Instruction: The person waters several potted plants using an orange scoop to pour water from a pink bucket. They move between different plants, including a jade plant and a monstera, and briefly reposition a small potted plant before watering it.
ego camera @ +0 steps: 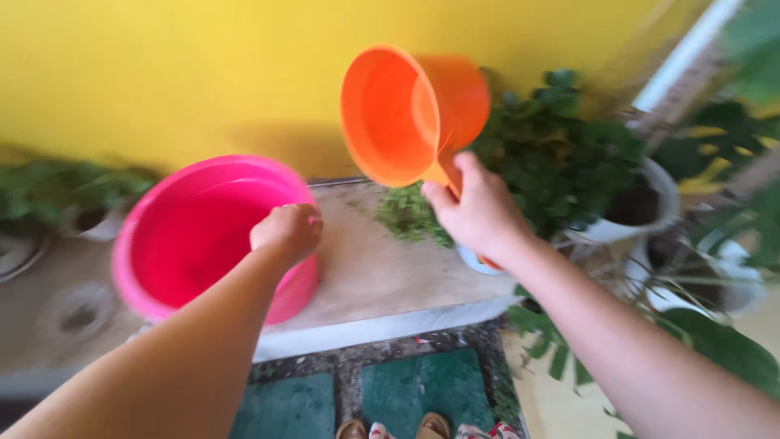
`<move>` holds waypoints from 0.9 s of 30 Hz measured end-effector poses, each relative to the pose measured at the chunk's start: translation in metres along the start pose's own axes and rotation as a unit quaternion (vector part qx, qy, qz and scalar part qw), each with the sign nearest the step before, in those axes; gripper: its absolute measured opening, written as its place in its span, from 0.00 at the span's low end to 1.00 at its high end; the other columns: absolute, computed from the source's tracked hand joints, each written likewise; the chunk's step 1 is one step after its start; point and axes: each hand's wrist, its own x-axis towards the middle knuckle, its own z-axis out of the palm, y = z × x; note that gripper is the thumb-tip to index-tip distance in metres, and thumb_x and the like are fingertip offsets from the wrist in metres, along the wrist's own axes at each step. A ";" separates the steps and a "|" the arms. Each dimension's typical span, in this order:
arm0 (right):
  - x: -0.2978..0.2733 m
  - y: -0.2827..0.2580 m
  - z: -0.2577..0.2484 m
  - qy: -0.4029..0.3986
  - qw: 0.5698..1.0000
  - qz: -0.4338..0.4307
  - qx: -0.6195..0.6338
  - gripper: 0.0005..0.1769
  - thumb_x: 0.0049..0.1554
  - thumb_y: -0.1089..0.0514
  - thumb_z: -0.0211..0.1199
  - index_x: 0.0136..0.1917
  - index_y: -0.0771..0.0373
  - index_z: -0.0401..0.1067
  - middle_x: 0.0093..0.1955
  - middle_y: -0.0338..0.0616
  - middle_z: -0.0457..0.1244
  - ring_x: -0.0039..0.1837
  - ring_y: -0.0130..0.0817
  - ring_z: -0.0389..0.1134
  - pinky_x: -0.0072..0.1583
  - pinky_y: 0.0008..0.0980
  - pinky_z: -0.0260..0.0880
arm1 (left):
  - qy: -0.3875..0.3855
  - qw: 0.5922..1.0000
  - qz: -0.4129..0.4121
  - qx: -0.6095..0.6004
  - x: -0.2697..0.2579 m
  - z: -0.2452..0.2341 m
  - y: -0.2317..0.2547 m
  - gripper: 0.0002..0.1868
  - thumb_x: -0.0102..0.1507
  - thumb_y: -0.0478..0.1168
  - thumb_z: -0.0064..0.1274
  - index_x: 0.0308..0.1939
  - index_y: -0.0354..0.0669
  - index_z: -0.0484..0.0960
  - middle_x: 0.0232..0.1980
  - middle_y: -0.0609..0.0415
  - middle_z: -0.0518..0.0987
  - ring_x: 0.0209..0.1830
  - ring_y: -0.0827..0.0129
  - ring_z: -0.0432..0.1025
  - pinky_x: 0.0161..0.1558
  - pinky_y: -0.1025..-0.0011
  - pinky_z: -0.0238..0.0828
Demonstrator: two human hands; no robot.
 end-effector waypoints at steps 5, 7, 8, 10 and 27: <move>-0.005 -0.057 0.046 -0.172 0.985 -0.018 -0.007 0.32 0.53 0.46 0.63 0.65 0.64 0.63 0.51 0.53 0.71 0.54 0.50 0.74 0.56 0.44 0.72 | 0.138 0.986 -0.051 0.079 -0.026 -0.020 -0.081 0.20 0.66 0.46 0.47 0.61 0.66 0.81 0.74 0.48 0.69 0.74 0.57 0.64 0.74 0.33 0.33; 0.000 -0.078 0.067 -0.220 0.973 -0.030 -0.060 0.34 0.53 0.46 0.62 0.68 0.64 0.62 0.52 0.53 0.70 0.56 0.50 0.73 0.57 0.45 0.71 | 0.173 0.978 -0.066 0.100 -0.033 -0.023 -0.107 0.28 0.60 0.39 0.49 0.65 0.67 0.76 0.78 0.47 0.60 0.76 0.59 0.58 0.73 0.29 0.23; 0.002 -0.089 0.078 -0.241 0.966 -0.046 -0.082 0.37 0.54 0.46 0.61 0.71 0.64 0.59 0.53 0.55 0.70 0.56 0.51 0.73 0.57 0.45 0.72 | 0.163 0.979 -0.080 0.094 -0.034 -0.025 -0.120 0.31 0.58 0.38 0.49 0.67 0.65 0.73 0.79 0.47 0.58 0.76 0.59 0.57 0.72 0.29 0.22; 0.009 -0.108 0.103 -0.282 0.948 -0.076 -0.125 0.43 0.55 0.44 0.60 0.77 0.64 0.52 0.55 0.58 0.69 0.56 0.52 0.72 0.58 0.46 0.72 | 0.142 0.980 -0.103 0.090 -0.038 -0.027 -0.143 0.34 0.58 0.37 0.48 0.70 0.61 0.69 0.79 0.47 0.56 0.77 0.58 0.55 0.71 0.29 0.21; 0.034 -0.107 0.368 -0.435 0.764 -0.124 -0.459 0.35 0.65 0.59 0.44 0.84 0.51 0.46 0.62 0.51 0.68 0.60 0.48 0.73 0.55 0.48 0.76 | 0.075 0.993 0.068 0.065 -0.002 -0.020 -0.258 0.24 0.67 0.46 0.46 0.68 0.55 0.71 0.81 0.40 0.52 0.82 0.49 0.45 0.74 0.35 0.32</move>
